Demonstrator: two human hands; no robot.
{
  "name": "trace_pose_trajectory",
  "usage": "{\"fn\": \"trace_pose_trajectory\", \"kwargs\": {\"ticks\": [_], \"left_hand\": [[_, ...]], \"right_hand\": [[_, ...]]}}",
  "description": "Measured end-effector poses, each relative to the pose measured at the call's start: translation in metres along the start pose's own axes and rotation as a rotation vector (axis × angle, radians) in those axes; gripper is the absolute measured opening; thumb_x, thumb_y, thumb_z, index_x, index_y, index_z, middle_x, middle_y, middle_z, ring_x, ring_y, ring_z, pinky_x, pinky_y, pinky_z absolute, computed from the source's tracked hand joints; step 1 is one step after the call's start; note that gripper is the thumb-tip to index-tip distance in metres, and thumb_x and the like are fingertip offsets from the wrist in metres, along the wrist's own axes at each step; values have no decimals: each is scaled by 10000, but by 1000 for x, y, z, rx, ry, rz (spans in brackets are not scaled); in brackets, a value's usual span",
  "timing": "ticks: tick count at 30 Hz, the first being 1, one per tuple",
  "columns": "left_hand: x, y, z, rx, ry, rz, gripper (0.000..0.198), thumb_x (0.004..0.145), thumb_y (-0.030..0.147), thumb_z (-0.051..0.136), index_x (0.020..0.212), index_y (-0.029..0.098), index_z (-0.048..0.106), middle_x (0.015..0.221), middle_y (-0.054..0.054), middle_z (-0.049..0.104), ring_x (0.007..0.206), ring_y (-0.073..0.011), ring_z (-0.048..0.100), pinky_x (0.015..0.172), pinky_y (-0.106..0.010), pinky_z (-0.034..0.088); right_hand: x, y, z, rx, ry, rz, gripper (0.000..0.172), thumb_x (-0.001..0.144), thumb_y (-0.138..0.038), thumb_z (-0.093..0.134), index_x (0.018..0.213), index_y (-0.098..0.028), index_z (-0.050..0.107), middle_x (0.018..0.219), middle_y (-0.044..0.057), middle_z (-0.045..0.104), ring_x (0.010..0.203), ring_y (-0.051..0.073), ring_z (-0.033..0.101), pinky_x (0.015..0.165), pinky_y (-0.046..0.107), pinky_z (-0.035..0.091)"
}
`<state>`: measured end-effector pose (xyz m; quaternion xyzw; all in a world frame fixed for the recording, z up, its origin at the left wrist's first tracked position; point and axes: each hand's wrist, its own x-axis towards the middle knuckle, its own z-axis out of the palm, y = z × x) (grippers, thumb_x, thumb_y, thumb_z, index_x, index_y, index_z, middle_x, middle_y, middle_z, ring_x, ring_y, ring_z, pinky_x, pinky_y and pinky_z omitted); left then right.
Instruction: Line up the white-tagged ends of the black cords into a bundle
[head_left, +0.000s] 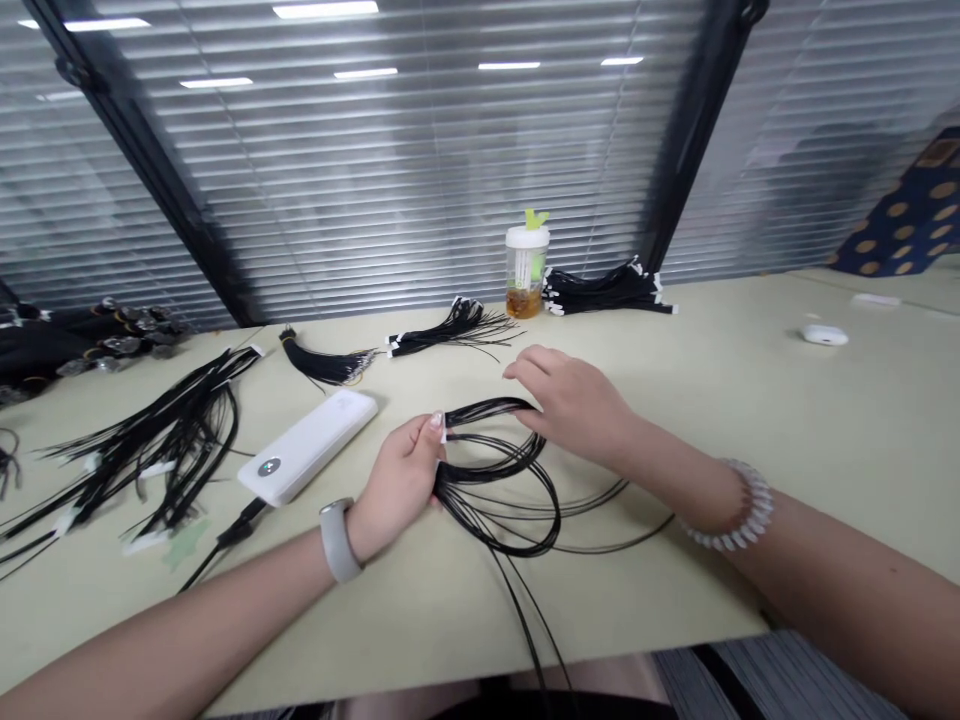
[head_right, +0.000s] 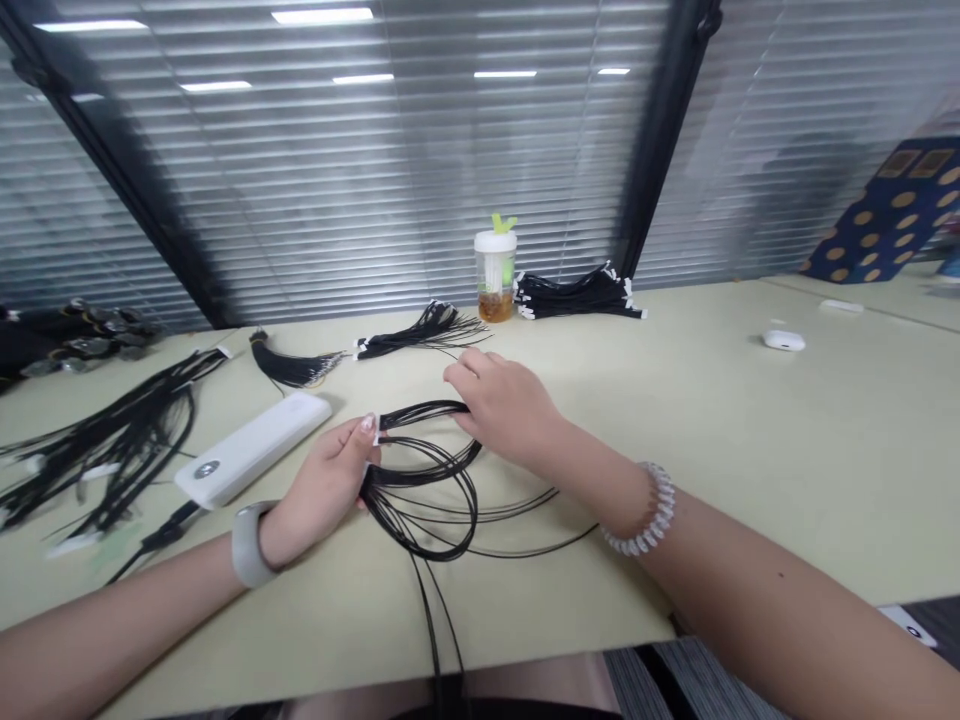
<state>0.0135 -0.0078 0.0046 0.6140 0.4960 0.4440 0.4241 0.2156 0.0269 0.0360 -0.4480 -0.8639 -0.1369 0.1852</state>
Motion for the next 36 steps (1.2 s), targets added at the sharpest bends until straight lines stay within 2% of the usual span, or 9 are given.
{"fn": "trace_pose_trajectory", "kwargs": {"ticks": [4,7,11,15,19,23,27,33,36], "left_hand": [[0,-1,1,-9,-36,-22,433,834,564,411,611,194,377,396,76,365,299,-82,373,310,-195,291],[0,-2,1,-15,-19,-8,444,835,561,416,591,194,365,388,76,355,300,-81,370,314,-193,287],[2,-1,-2,-8,75,15,429,863,506,405,576,188,382,395,67,365,321,-80,375,339,-196,310],[4,2,-3,-26,172,-36,419,878,472,395,571,187,387,428,56,386,344,-80,372,348,-203,323],[6,4,-2,-85,213,-105,429,856,513,409,571,193,385,441,56,377,348,-85,361,330,-212,310],[7,2,-2,-112,216,-91,425,847,524,419,579,194,397,445,55,379,356,-85,356,337,-215,316],[9,-1,-2,-155,233,-103,396,852,489,430,593,191,410,470,52,389,367,-82,357,328,-209,307],[10,1,-2,-194,227,-140,361,866,455,427,636,177,452,485,53,385,369,-81,353,324,-207,300],[13,-1,-2,-228,247,-174,324,865,440,434,695,171,490,508,50,392,383,-85,361,329,-209,306]], "right_hand": [[4,6,1,-67,29,13,264,782,-219,591,1036,-160,547,1074,88,566,945,229,526,750,317,389],[3,5,2,-36,35,42,318,773,-346,624,1010,-151,542,1034,91,578,896,219,542,703,304,389],[-2,-2,-8,110,-20,165,391,727,-546,611,822,-172,544,783,34,598,672,160,522,547,264,331],[-7,-5,-25,292,-383,165,443,787,-512,526,507,-178,446,465,-19,451,449,98,360,445,252,235],[-11,-7,-30,548,-674,56,455,820,-445,486,466,-170,406,428,-42,386,419,78,298,424,236,239],[-10,-12,-22,757,-613,-9,204,802,-260,499,633,-188,587,605,-42,560,570,102,471,556,221,365],[-11,-21,-16,740,-513,55,157,767,-166,495,658,-180,608,653,-27,606,608,111,516,570,220,373],[-12,-27,-21,404,-431,86,133,753,-174,484,683,-186,596,648,15,608,559,132,507,512,243,324],[-12,-22,-26,116,-298,185,159,779,-214,467,714,-196,611,585,37,572,511,153,475,461,262,239]]}}
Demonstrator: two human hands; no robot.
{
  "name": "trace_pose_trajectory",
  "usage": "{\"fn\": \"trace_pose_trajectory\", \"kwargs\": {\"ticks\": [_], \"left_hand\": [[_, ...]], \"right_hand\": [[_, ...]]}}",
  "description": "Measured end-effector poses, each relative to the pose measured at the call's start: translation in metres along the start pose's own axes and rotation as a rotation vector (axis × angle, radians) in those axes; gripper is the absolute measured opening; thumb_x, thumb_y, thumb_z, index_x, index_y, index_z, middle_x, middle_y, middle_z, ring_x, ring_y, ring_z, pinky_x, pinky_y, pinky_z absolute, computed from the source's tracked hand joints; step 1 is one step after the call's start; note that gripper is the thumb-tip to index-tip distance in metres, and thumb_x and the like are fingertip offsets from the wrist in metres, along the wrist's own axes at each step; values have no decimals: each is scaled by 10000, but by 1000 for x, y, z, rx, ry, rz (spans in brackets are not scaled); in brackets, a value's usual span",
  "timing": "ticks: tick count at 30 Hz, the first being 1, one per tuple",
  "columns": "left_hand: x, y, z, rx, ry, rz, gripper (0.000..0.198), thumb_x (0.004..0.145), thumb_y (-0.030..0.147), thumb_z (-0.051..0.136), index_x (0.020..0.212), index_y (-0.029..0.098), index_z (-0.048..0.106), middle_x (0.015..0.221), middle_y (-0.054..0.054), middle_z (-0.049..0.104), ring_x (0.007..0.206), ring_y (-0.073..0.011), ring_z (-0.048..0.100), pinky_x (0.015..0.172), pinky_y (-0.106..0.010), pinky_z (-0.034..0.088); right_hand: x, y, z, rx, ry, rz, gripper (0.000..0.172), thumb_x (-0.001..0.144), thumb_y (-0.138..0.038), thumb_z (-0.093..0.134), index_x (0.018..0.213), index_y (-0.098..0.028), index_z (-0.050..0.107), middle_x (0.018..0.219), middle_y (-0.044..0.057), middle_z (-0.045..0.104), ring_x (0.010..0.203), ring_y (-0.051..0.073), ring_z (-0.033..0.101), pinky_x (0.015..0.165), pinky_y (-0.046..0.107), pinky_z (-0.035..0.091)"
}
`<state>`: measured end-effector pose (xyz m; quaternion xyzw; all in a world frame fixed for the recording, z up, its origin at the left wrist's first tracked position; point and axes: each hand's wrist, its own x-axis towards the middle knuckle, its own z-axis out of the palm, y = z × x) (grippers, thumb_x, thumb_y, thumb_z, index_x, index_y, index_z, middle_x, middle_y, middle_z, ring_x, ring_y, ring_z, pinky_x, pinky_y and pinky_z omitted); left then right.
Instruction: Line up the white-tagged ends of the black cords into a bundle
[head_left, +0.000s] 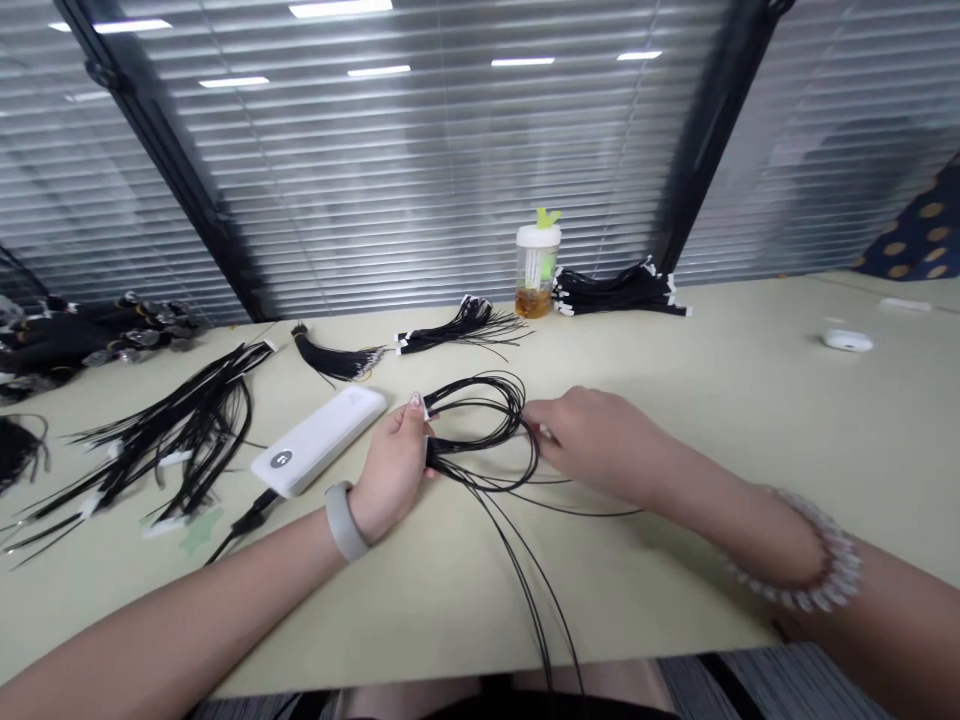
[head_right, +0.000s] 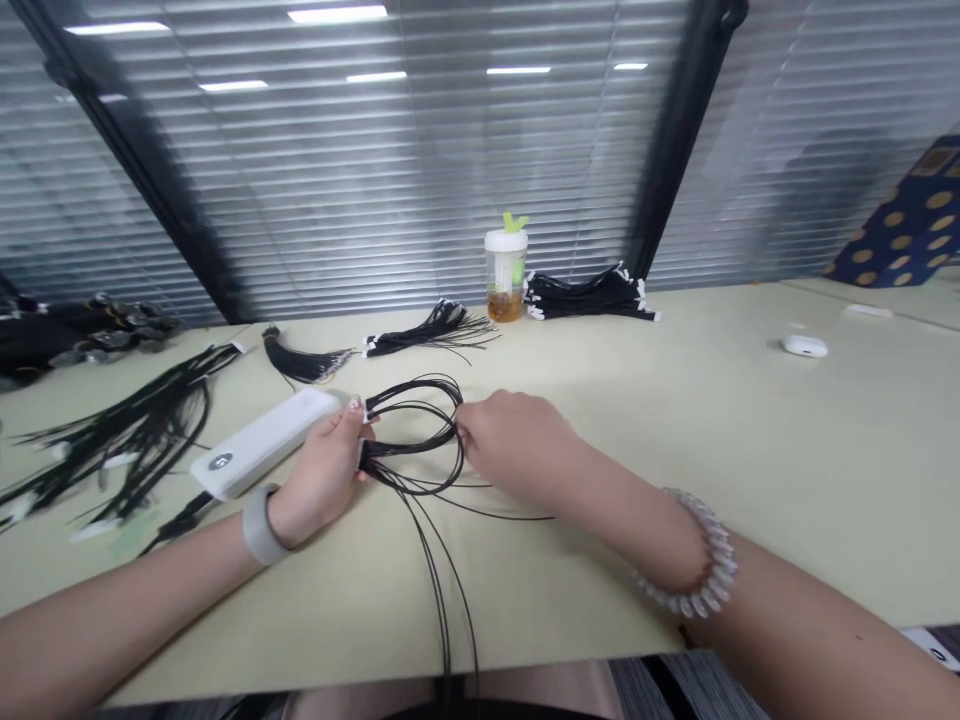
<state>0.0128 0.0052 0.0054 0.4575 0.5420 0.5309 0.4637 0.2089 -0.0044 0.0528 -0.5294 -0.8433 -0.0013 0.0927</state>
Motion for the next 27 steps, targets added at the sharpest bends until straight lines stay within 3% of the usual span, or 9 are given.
{"fn": "trace_pose_trajectory", "kwargs": {"ticks": [2,4,7,9,13,16,20,23,27], "left_hand": [[3,-2,0,-28,10,-23,305,860,431,442,707,173,496,513,50,380,392,-86,353,330,-211,300],[5,-4,-1,-53,15,-36,300,855,433,443,707,177,494,510,51,367,390,-87,338,326,-217,287],[7,-6,-2,-80,-1,-28,321,848,460,438,696,182,489,494,53,364,369,-85,316,321,-226,266],[6,-5,-2,-84,-30,-6,333,839,474,445,679,184,481,470,58,357,355,-84,302,323,-228,261],[1,-3,-1,-13,-65,48,367,818,504,462,631,188,449,446,63,349,360,-88,306,329,-224,286],[-2,-4,-2,28,-104,58,396,806,522,474,592,193,416,444,66,349,353,-82,305,317,-212,284],[0,-7,-4,32,-168,54,413,822,524,454,580,193,405,443,70,334,331,-67,285,303,-202,271],[0,-10,-5,62,-244,73,426,809,539,472,575,190,403,437,74,333,309,-63,300,298,-202,275],[0,-11,-6,81,-268,83,457,779,591,481,572,193,397,420,76,337,296,-74,324,290,-206,291]], "right_hand": [[0,4,-5,-54,172,89,168,794,-231,464,765,-201,627,561,35,568,507,162,478,469,271,252],[-1,6,-10,90,349,76,150,783,-220,500,843,-199,635,633,29,612,542,154,512,506,277,331],[-1,3,-12,558,537,-71,150,793,-204,531,899,-198,637,865,36,653,733,150,588,638,275,450],[0,-1,-9,880,568,-113,126,826,-224,515,862,-195,632,848,31,646,794,145,597,702,279,482],[6,-6,6,1343,378,-95,327,842,-197,489,1168,-229,471,654,-44,575,656,115,587,664,304,520],[13,-5,18,1498,251,38,484,801,-156,539,1252,-223,379,721,-44,571,690,103,591,734,326,526],[21,0,29,1633,178,221,285,728,-153,621,1004,-172,550,797,-10,595,702,90,589,790,317,505],[23,3,32,1660,60,225,163,679,-211,681,803,-151,594,807,8,614,706,91,584,792,300,486],[21,0,32,1295,53,138,190,736,-320,639,671,-146,600,628,-6,577,607,93,534,631,242,449]]}}
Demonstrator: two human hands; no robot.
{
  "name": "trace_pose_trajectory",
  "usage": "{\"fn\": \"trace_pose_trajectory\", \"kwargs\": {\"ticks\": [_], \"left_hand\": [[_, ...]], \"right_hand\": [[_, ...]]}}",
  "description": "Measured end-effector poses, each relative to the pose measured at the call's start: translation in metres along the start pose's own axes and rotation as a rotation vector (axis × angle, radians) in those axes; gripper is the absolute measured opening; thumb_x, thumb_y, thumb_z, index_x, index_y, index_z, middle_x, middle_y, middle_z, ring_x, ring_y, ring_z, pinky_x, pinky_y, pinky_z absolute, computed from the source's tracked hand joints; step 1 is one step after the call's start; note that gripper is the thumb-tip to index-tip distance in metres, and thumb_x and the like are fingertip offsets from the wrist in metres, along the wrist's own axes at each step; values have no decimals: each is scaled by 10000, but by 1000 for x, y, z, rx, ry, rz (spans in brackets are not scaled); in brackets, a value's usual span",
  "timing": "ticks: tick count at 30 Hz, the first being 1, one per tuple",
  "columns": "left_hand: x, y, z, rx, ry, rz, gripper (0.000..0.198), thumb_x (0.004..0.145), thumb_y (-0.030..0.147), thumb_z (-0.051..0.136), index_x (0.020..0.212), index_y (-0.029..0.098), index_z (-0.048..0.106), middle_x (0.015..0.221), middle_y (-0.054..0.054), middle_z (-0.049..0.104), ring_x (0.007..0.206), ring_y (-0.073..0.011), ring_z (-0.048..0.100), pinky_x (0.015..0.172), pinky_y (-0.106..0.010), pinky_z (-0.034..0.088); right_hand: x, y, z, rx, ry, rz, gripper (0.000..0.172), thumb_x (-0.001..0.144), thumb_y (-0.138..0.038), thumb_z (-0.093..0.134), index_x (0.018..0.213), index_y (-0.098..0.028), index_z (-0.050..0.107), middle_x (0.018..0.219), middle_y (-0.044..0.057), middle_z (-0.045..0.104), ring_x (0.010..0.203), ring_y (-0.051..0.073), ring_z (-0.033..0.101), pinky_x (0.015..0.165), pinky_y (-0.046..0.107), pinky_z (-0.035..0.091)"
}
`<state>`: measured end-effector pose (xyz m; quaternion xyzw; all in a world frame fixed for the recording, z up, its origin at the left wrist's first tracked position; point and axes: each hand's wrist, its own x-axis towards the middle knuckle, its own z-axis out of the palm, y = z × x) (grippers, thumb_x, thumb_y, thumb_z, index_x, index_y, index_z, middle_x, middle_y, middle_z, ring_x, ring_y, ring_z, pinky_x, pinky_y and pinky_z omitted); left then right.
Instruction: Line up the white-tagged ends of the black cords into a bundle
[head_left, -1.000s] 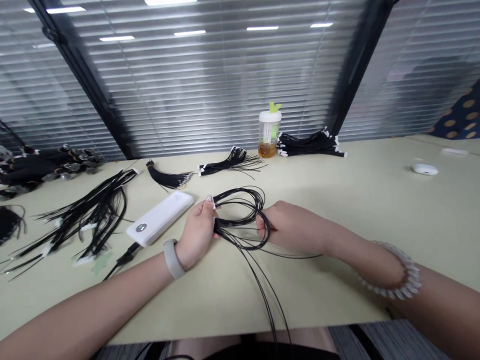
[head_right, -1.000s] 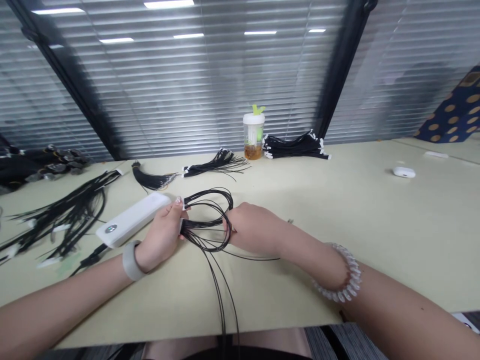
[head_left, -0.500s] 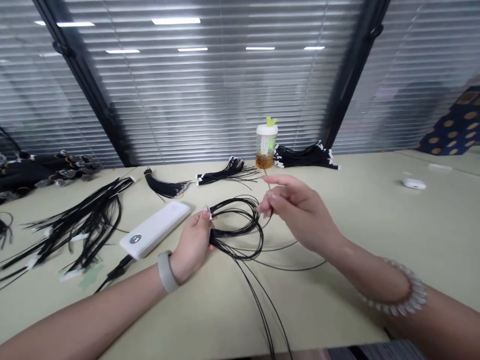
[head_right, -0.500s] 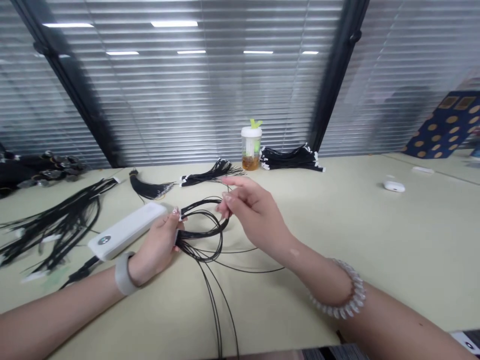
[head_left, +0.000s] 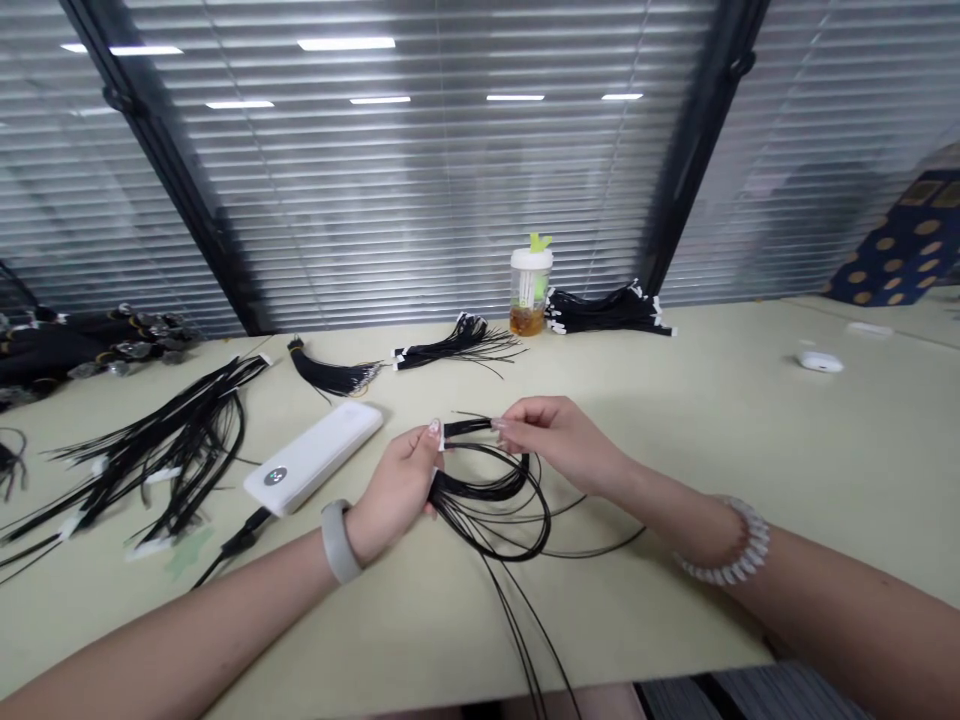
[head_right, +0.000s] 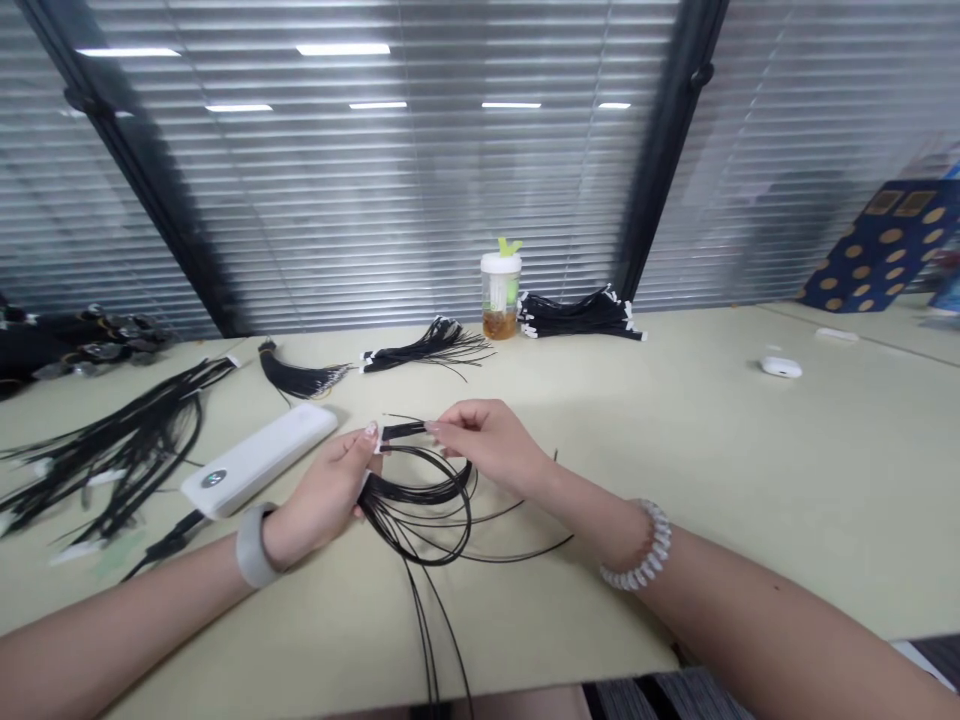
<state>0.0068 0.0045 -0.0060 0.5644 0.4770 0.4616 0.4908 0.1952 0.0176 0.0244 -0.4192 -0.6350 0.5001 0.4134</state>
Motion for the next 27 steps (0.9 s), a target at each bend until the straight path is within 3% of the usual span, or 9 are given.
{"fn": "trace_pose_trajectory", "kwargs": {"ticks": [4,8,16,21,27], "left_hand": [[-1,1,0,37,-14,6,481,788,619,441,565,194,398,382,69,354,289,-84,338,303,-211,298],[-2,4,1,57,-29,6,483,798,612,429,554,198,390,355,65,360,284,-91,343,311,-213,293],[-6,6,3,80,-66,28,476,826,585,406,561,190,394,334,59,376,295,-90,363,325,-197,290],[-6,6,3,79,-69,29,460,831,569,413,573,190,389,349,68,367,295,-80,340,322,-191,284],[-7,7,2,134,-75,33,472,831,584,398,570,191,386,341,62,373,303,-90,364,336,-196,296]], "right_hand": [[-3,2,2,-304,-12,-46,170,761,-294,592,667,-152,609,550,-27,526,509,79,452,494,210,352],[-4,6,2,-369,-60,-94,110,764,-246,570,763,-167,646,575,-32,535,524,78,444,490,200,334],[-7,4,5,-517,15,-169,131,782,-251,568,733,-176,663,581,-25,594,515,79,464,489,200,338],[-9,3,6,-622,82,-339,120,790,-185,567,704,-170,649,607,-29,622,538,71,503,517,183,360],[-11,6,3,-806,85,-683,167,838,-148,514,741,-141,649,692,17,634,631,94,552,597,194,387]]}}
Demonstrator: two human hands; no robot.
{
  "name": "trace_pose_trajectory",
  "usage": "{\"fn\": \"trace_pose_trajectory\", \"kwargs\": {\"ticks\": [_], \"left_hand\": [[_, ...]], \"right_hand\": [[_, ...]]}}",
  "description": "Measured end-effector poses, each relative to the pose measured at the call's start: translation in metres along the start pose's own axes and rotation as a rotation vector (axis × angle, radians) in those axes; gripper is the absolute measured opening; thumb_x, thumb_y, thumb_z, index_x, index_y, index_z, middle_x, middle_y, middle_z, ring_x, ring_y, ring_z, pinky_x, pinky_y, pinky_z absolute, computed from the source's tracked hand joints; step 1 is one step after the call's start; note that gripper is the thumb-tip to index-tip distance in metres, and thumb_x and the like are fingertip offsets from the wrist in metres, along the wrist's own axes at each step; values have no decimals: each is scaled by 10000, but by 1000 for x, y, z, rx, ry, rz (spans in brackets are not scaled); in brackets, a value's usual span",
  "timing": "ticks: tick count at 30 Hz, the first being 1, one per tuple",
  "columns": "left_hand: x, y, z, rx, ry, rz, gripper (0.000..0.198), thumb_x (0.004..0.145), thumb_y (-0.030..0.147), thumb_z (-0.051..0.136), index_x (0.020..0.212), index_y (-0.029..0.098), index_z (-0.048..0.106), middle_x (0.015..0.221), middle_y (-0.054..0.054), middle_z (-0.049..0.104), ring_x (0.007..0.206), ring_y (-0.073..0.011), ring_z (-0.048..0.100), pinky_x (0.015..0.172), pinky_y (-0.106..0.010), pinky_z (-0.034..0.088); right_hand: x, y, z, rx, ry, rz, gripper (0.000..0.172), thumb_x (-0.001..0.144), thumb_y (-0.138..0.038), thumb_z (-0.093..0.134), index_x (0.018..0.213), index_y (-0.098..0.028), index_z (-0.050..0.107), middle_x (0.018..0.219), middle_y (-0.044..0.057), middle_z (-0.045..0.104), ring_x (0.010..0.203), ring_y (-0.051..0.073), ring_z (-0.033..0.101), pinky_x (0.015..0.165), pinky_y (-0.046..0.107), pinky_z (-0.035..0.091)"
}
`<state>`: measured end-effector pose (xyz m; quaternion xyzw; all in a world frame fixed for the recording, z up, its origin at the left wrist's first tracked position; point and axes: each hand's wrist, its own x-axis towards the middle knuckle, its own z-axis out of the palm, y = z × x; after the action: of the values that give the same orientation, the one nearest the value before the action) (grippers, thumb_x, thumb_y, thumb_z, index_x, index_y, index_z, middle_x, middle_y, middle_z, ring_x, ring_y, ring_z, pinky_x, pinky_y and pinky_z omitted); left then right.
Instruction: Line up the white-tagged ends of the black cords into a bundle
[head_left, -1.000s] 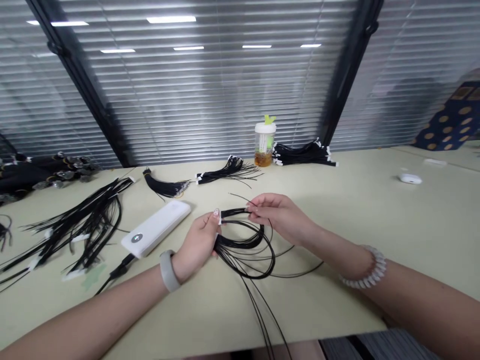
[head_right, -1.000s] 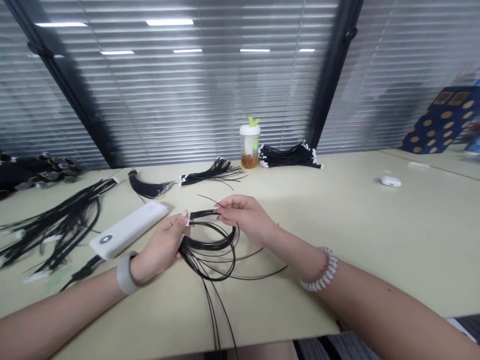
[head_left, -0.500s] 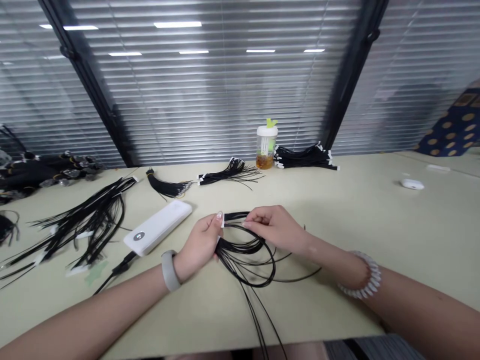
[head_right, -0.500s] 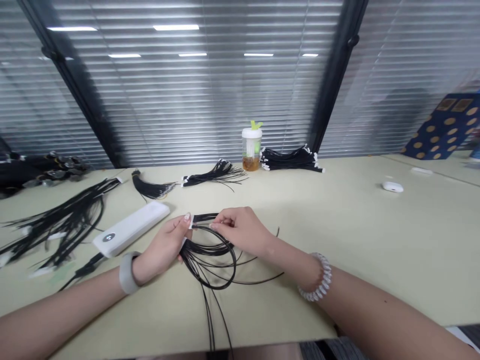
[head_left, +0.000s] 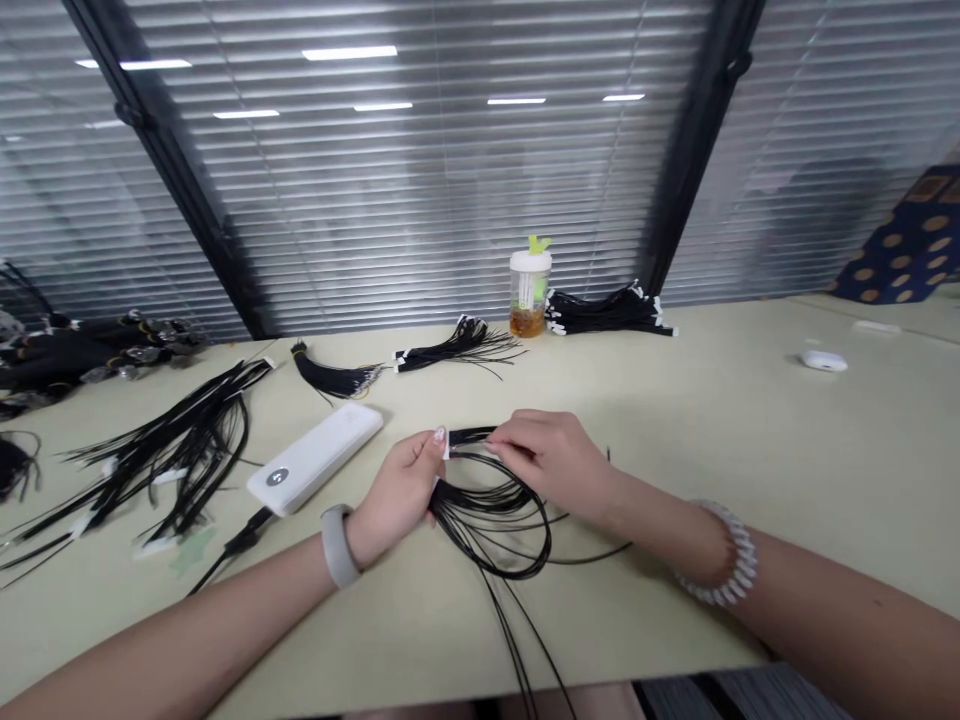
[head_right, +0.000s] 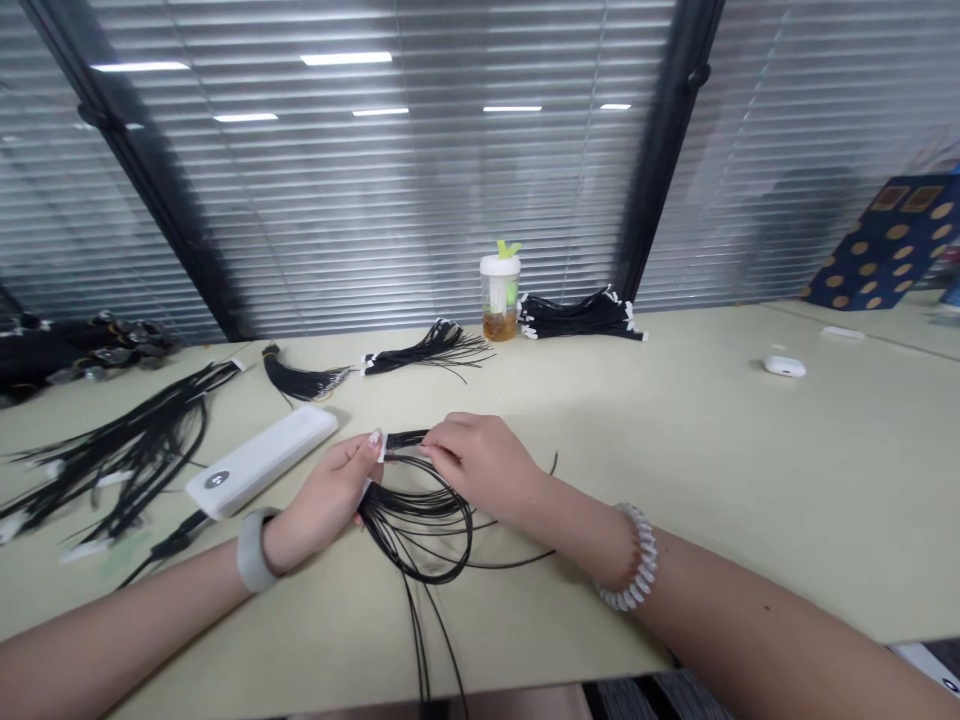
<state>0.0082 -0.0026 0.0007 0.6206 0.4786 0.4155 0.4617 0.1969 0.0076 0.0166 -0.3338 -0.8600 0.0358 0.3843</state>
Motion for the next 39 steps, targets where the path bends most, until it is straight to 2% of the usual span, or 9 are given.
{"fn": "trace_pose_trajectory", "kwargs": {"ticks": [6,14,19,26,34,39], "left_hand": [[1,-2,-1,12,4,-4,466,821,595,408,593,189,405,366,60,388,306,-95,373,323,-202,295],[2,-2,-1,-5,1,-3,476,813,602,418,579,188,401,363,58,384,306,-86,356,327,-196,291],[1,0,0,12,-16,-7,478,819,593,412,564,189,395,358,61,371,313,-91,364,339,-201,291],[-1,3,0,87,-69,35,450,834,554,404,564,194,389,365,59,381,337,-97,371,360,-206,294],[-3,6,2,148,-48,53,415,841,514,402,576,196,378,380,65,376,337,-90,356,360,-204,286],[-3,7,2,150,-33,52,437,850,527,378,570,191,380,390,61,378,343,-93,377,369,-210,309]], "right_hand": [[-3,3,3,-227,-3,-176,259,894,-200,431,750,-141,638,652,22,583,592,112,512,550,224,360],[-1,10,-1,-280,-122,-295,278,916,-195,392,782,-170,634,663,10,565,597,110,483,536,231,330],[-2,10,0,-242,-107,-209,283,917,-220,395,778,-153,632,666,20,562,596,109,487,545,226,335],[-3,3,8,-268,-171,-118,300,935,-289,383,809,-170,628,707,18,573,624,109,500,567,228,321],[-3,-3,14,-317,-160,-72,323,938,-293,366,755,-166,599,690,13,576,597,105,486,534,234,275],[-3,-3,15,-276,-183,-27,320,945,-293,350,805,-161,604,740,27,586,646,116,505,576,235,314]]}}
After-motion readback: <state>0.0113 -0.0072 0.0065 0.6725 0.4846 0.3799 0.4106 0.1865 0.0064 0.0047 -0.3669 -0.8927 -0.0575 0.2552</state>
